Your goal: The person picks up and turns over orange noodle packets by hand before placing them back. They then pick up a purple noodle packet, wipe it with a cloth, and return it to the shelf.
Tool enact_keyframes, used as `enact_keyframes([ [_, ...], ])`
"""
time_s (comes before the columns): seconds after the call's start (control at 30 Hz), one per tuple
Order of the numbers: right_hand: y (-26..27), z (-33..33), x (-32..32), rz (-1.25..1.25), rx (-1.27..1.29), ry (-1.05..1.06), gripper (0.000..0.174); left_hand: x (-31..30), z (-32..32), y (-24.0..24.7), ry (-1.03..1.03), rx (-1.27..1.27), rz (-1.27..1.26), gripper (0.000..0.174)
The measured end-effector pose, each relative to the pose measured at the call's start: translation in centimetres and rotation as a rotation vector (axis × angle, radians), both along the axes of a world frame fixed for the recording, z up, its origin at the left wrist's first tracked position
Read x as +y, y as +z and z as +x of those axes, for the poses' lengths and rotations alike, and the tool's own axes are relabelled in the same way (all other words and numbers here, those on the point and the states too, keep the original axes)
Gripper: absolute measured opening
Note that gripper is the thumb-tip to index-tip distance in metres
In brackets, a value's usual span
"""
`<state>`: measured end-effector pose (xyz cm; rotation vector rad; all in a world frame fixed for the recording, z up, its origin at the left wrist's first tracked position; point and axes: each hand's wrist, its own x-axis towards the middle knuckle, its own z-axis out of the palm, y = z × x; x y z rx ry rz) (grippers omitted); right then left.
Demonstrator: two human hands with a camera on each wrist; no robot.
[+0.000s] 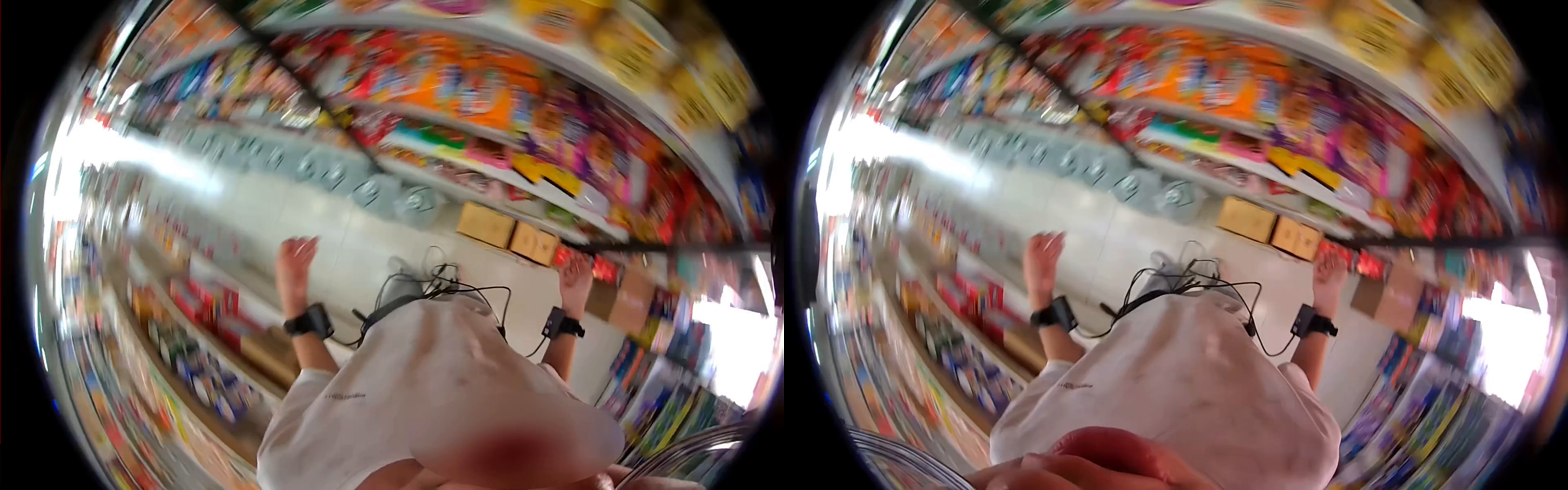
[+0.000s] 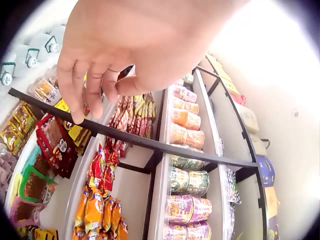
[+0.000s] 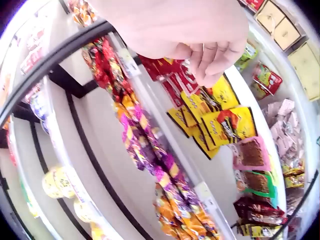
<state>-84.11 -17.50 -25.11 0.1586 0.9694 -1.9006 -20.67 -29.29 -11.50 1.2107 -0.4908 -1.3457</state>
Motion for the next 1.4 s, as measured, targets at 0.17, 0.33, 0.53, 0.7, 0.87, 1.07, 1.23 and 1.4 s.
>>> enact_keyframes([
  [0.17, -2.0, 5.1, -9.3, 0.206, -0.081, 0.47, 0.016, 10.9, 1.9, 5.5, 0.442, -0.114, -0.021, 0.019],
  [0.33, -1.1, 14.9, -22.8, 0.05, -0.052, 1.101, 0.015, 25.3, 6.4, 7.2, 0.979, -0.443, -0.029, 0.017],
  [0.53, 4.3, 35.8, -30.5, -0.01, 0.257, 1.428, 0.021, 38.2, 6.3, 9.1, 1.457, -0.501, -0.135, 0.017],
  [0.7, 8.1, 52.8, -24.7, -0.158, 0.278, 1.771, 0.025, 49.4, 9.2, 10.8, 1.903, -0.757, -0.125, 0.016],
  [0.87, 11.4, 63.6, -14.2, -0.24, 0.207, 2.06, 0.022, 53.8, 15.4, 11.6, 2.047, -1.151, 0.263, 0.026],
  [1.07, 13.7, 65.0, -8.9, -0.286, 0.336, 2.005, 0.02, 58.6, 26.4, 7.4, 1.636, -1.643, 1.025, 0.041],
  [1.23, 14.0, 59.9, -8.9, -0.144, 0.442, 1.788, 0.019, 58.0, 26.6, 8.3, 1.714, -1.469, 0.876, 0.02],
  [1.4, 14.5, 53.5, -7.6, -0.073, 0.55, 1.565, 0.019, 47.4, 24.2, 12.7, 1.623, -1.323, 0.3, 0.021],
])
